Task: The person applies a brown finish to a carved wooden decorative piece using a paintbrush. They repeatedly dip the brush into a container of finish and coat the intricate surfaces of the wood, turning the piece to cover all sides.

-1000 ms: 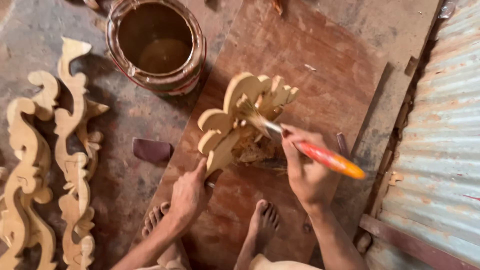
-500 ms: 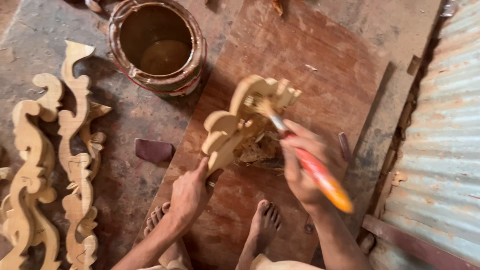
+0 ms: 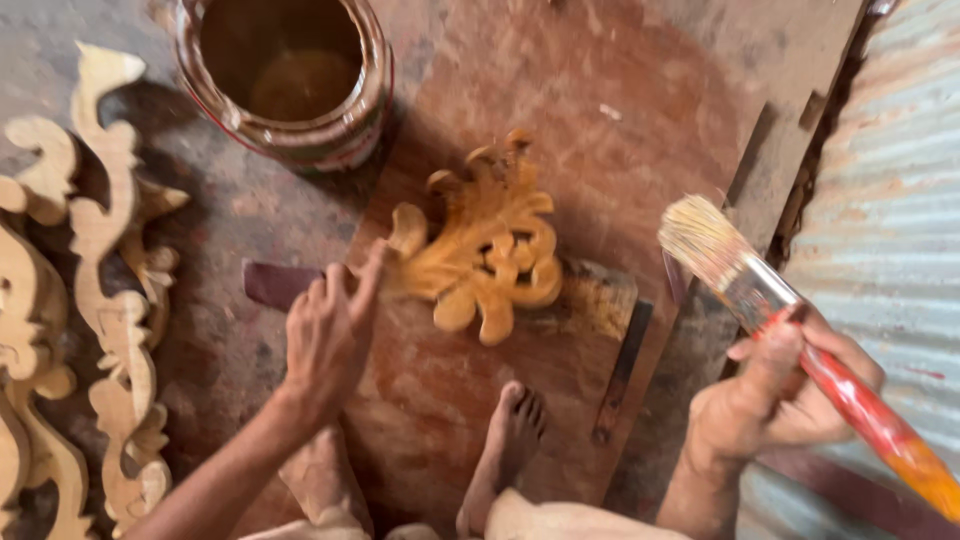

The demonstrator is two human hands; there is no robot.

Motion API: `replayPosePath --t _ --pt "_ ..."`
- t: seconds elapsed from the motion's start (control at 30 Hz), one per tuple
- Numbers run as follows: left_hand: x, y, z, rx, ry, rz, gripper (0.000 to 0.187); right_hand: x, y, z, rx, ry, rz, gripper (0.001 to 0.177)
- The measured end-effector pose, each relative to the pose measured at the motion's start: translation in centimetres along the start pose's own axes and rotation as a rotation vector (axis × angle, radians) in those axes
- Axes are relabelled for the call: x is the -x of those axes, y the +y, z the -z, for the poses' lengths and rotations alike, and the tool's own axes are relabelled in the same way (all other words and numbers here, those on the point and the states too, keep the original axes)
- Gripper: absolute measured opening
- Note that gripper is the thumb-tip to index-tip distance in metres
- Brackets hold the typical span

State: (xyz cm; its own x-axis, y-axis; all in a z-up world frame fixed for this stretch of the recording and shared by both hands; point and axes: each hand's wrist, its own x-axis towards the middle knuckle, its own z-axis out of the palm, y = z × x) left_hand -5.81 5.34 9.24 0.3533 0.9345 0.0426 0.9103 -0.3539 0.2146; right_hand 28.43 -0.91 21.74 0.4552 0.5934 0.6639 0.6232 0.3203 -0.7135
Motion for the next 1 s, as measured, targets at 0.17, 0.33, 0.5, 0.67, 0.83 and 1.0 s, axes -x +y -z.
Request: replayPosePath --t 0.17,0.33,0.5,0.67,0.83,1.0 --pt "0.3 0.0 -2.4 0.052 -0.152 0.121 0.084 2.0 1.7 1.0 -0.017 -0.176 -0.051 0.021" --pt "-0.2 -0.6 -1.6 0.423 -0.166 0.193 0.083 1.4 -0.2 -3.2 -0.052 -0.498 -0.037 0.013" --pt "-1.4 0.2 -1.0 0.665 -0.497 0.493 0.045 0.8 -0.8 -7.7 0.353 -0.839 0.132 0.015" --pt "-0.5 0.7 -1.1 0.672 -0.051 0.25 0.038 0.4 -1.0 -7.3 0.158 -0.727 0.002 0.013" --pt "0.9 2.8 -1.3 0.738 -0.105 0.334 0.036 1.5 2.0 -7.9 0.216 -0.754 0.097 0.013" --pt "2.3 5.0 -1.0 0.71 -0.117 0.438 0.048 1.6 3.8 -4.9 0.097 -0.572 -0.104 0.008"
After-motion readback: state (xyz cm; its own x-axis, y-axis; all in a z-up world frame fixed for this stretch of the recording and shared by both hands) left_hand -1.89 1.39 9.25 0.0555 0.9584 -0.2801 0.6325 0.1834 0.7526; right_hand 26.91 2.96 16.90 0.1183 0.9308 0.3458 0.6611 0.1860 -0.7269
